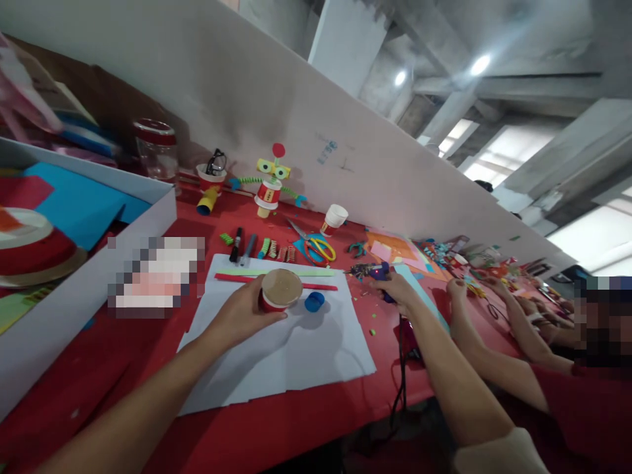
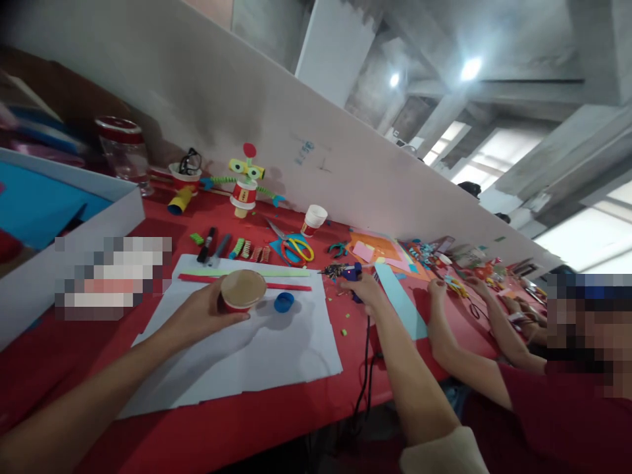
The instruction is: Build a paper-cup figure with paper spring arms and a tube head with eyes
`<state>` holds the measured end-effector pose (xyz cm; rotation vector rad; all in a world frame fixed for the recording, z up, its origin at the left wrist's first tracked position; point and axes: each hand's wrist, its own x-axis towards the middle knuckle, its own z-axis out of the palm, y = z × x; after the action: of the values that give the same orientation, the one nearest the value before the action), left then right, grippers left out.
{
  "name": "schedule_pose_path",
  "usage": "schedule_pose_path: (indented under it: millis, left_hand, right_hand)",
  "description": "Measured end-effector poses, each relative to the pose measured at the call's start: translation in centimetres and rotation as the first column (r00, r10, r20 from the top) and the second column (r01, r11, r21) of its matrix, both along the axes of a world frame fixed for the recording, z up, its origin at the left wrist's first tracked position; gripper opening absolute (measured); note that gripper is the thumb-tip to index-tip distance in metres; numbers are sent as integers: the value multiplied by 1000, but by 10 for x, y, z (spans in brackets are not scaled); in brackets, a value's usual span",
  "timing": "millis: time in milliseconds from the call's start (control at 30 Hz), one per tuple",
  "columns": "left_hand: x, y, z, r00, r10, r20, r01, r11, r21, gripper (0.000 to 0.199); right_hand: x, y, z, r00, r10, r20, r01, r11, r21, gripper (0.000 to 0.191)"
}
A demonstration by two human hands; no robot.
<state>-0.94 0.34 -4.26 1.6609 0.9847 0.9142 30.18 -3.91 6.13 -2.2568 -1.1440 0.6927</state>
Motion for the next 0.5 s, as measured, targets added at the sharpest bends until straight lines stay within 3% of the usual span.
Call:
schedule_pose_path:
  millis: [167, 300, 400, 467, 500]
  left_hand:
    - [-2, 5, 0, 994, 96, 58, -95, 995, -25, 62]
    - [-3, 7, -2, 993, 115, 24, -116, 993, 16, 59]
    - [-3, 6, -2, 991, 137, 6, -137, 991, 15, 60]
    - [-2, 5, -2, 989, 144, 19, -144, 989, 14, 60]
    - [-2, 5, -3, 989, 141, 34, -142, 990, 18, 60]
  right_hand:
    - [15, 4, -23, 992, -48, 114, 53, 998, -41, 35]
    - [-6, -13, -23, 957, 4, 291, -15, 999, 36, 30]
    - [-47, -27, -31, 924, 169, 344, -207, 975, 80, 35]
    - [-75, -32, -44, 866, 363, 344, -414, 906, 86, 45]
    - [-86, -33, -52, 808, 459, 370, -524, 846, 95, 48]
